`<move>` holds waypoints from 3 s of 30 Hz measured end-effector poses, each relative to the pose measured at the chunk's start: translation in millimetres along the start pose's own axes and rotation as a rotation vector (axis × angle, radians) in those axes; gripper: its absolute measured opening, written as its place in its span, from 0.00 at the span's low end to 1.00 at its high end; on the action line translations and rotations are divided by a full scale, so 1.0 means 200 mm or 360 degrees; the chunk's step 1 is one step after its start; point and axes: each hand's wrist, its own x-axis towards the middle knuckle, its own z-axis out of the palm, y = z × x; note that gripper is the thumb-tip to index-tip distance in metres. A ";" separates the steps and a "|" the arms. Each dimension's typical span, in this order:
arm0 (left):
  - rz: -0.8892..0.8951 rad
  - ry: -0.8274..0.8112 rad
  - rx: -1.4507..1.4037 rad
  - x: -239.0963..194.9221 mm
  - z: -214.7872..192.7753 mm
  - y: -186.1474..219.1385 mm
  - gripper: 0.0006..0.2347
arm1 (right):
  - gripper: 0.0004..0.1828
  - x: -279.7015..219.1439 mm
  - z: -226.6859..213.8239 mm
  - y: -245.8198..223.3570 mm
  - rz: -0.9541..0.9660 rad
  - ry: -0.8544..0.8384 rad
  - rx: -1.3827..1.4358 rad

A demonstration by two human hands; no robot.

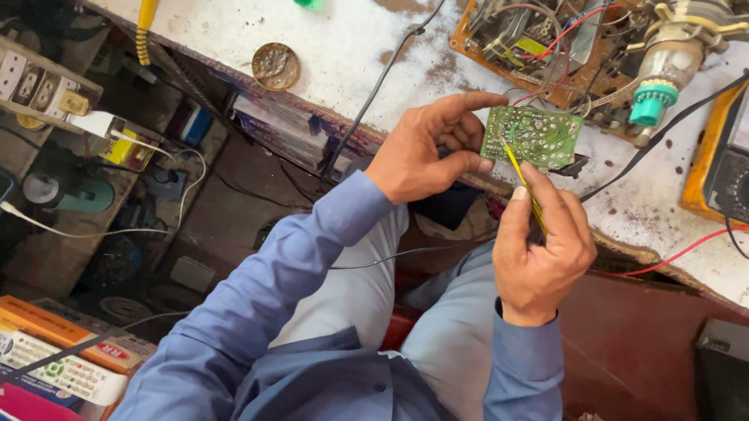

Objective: The person holds a small green circuit board and uses a yellow-handled screwdriver to scrape or clean the solder points. They then switch to a soldering iron to apply heat to the board's components. The person works at a cluttered workbench with various tools and electronic parts visible.

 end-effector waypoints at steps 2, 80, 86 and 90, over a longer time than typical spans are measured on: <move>0.0004 0.0020 0.0082 0.00 0.00 -0.01 0.28 | 0.13 0.01 0.01 -0.01 0.0060 -0.0011 -0.0001; 0.0014 0.0083 0.0144 -0.01 0.01 -0.03 0.28 | 0.09 -0.06 0.01 0.06 0.0439 0.0148 0.0286; -0.0011 0.0082 0.0111 -0.01 0.01 -0.03 0.28 | 0.11 -0.07 0.04 0.07 0.0662 0.0061 0.0585; 0.0008 0.0083 0.0079 -0.01 0.01 -0.04 0.28 | 0.13 -0.06 0.06 0.08 0.0672 0.0037 0.0640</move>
